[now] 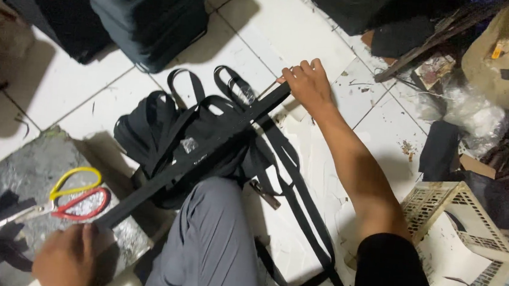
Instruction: Cutting black straps to a specific length using a template and scissors on a workshop floor.
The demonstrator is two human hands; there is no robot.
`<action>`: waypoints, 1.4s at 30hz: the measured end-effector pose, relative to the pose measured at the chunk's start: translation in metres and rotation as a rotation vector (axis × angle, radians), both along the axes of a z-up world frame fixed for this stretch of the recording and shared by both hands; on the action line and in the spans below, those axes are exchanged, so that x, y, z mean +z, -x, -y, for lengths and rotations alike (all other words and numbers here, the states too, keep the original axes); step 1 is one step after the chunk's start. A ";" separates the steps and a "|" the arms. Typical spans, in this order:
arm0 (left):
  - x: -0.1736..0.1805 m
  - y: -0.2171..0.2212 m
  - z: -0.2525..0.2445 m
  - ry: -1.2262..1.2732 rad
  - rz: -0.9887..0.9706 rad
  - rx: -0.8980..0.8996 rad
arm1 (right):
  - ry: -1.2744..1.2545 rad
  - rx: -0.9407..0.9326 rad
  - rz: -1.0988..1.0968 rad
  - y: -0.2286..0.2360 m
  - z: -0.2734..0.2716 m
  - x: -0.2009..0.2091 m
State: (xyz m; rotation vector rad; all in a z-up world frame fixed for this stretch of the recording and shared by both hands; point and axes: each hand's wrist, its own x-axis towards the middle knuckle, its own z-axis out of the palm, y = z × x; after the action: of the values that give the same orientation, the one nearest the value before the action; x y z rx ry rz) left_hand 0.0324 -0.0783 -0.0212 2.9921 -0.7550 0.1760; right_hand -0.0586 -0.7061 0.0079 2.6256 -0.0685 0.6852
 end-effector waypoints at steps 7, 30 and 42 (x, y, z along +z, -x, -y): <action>-0.001 0.010 0.050 0.186 -0.027 -0.004 | 0.074 -0.254 0.017 -0.008 0.064 -0.038; 0.054 0.019 0.124 0.312 -0.370 -0.084 | -1.329 0.422 -0.280 -0.025 -0.335 -0.014; 0.051 0.000 -0.021 0.150 -0.014 -0.105 | -0.714 0.055 -0.260 -0.036 -0.215 -0.060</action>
State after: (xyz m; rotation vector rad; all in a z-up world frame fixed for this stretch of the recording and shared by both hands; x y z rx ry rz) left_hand 0.0319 -0.0571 0.0298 2.8026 -0.8546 0.1971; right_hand -0.0227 -0.4916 -0.0516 3.3895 -0.1959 0.3663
